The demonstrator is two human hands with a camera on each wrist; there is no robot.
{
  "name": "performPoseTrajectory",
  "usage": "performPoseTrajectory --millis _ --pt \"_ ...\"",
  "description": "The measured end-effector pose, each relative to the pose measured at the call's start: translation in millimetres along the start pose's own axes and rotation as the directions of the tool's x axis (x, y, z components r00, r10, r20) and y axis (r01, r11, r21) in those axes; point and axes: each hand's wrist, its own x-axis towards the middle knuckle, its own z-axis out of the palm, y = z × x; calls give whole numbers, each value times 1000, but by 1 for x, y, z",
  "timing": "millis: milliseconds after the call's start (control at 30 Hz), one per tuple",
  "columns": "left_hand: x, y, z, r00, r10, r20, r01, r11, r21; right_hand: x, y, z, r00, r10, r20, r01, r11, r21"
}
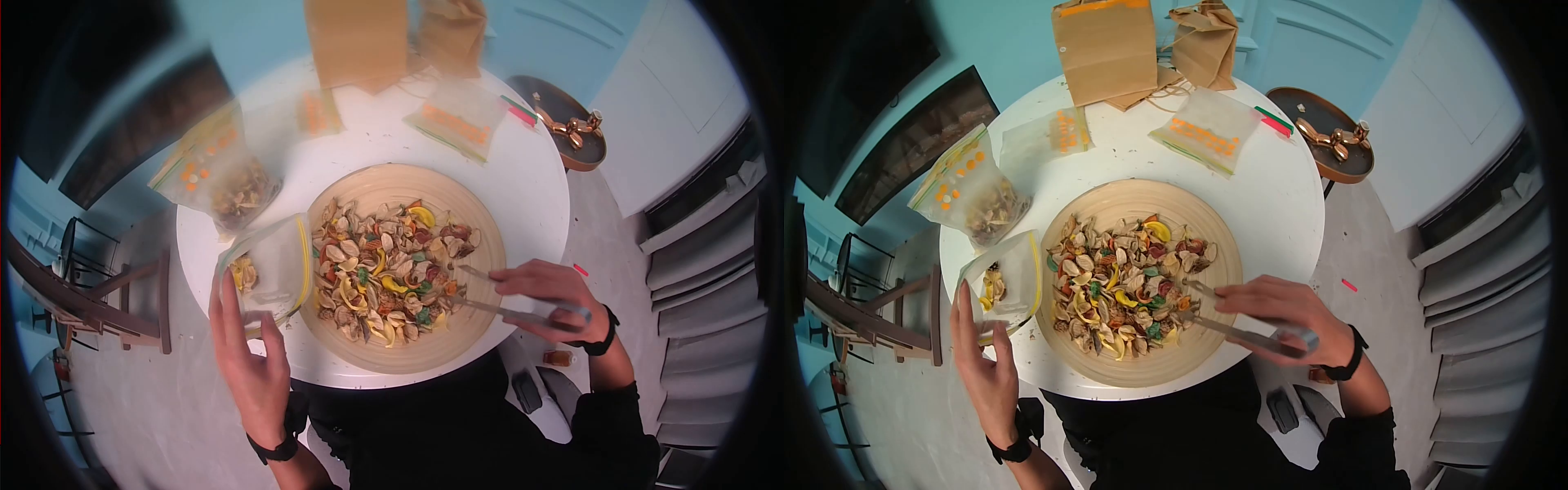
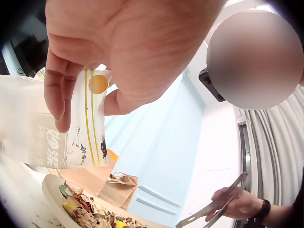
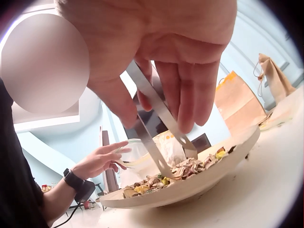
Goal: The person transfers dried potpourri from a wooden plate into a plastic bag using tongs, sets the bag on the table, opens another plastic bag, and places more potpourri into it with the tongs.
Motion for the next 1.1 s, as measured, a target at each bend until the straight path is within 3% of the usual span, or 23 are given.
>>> performPoseTrajectory --millis 33,133,167,233,367,467,533,567,667,733,767,867,967,1100 --pt "-2 -2 2 998 61 -7 -61 998 21 1 6 5 1000 0 0 0 1000 1" --pt "-4 5 3 999 16 37 -17 1000 25 3 24 25 953 292 -80 -265 932 246" --pt "-5 7 3 999 16 36 -17 1000 24 3 22 27 953 292 -80 -265 933 245" --pt "-6 9 4 999 15 34 -14 999 -29 5 18 29 903 421 -83 -366 857 363" --pt "-8 14 6 996 -40 77 43 998 -42 8 16 28 899 427 -99 -374 864 338" --pt "-8 17 8 993 -62 101 71 994 -79 20 13 20 927 344 -153 -281 902 327" --pt "-7 20 9 989 -64 132 77 993 -90 38 7 15 963 149 -227 -79 953 291" --pt "-7 20 11 990 -63 127 74 994 -84 51 -1 14 963 144 -229 -72 953 295" --pt "-5 20 10 993 -1 118 6 999 -43 97 -23 34 990 27 -137 8 969 248" --pt "-5 24 8 994 -22 111 31 996 -78 119 -28 53 999 14 -30 1 891 454" --pt "-5 25 7 992 -40 115 54 991 -122 120 -28 55 1000 0 -28 13 890 456" --pt "-7 22 3 994 -38 99 46 996 -79 113 -23 54 981 -128 -146 164 947 275" --pt "-11 20 2 988 -83 134 98 989 -107 81 -8 30 985 -51 -162 83 976 201" --pt "-8 5 -4 998 -12 59 15 998 -56 33 7 7 992 1 -125 17 990 143"
